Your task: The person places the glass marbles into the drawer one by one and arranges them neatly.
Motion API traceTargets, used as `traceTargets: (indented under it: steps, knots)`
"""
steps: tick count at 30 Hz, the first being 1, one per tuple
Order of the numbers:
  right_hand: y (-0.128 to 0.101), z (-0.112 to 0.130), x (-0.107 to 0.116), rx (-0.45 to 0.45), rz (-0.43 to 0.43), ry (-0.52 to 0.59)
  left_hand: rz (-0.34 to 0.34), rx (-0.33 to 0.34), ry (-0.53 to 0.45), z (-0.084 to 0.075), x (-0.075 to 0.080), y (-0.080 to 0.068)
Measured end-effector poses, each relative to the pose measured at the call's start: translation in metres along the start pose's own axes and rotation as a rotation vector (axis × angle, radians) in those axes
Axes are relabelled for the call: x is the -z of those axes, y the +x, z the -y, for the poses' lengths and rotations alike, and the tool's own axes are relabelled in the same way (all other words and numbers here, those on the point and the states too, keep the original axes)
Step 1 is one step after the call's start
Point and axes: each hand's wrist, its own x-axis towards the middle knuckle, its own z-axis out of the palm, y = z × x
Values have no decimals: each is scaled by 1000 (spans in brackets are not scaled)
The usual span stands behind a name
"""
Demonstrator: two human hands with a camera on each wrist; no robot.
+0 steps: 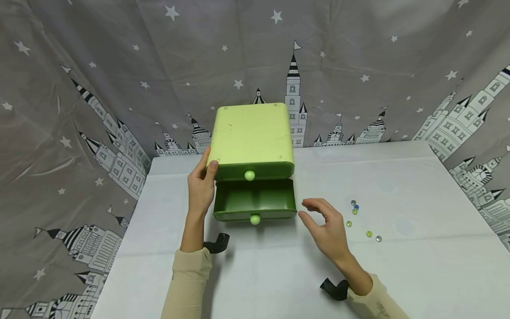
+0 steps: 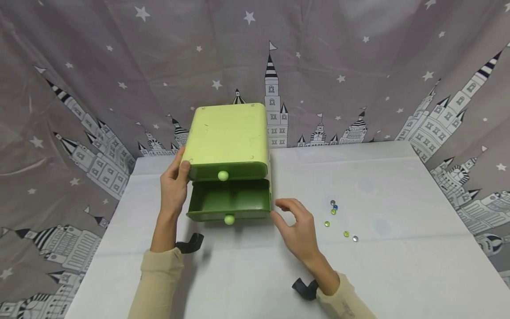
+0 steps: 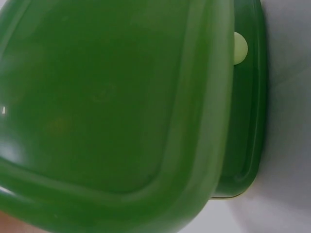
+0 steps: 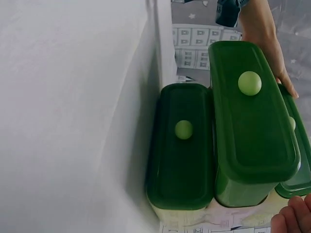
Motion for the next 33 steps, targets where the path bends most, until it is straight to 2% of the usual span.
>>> traceTargets:
  steps: [10,23,33]
  knots:
    - [-13,-12,13,-40,34,-97,2,-5,-15,0,0,-1]
    - [-25,-26,35,-68,34,-110,6,-19,-10,0,0,-1]
    - [-27,-28,48,-82,25,-120,2,-18,-3,0,0,-1]
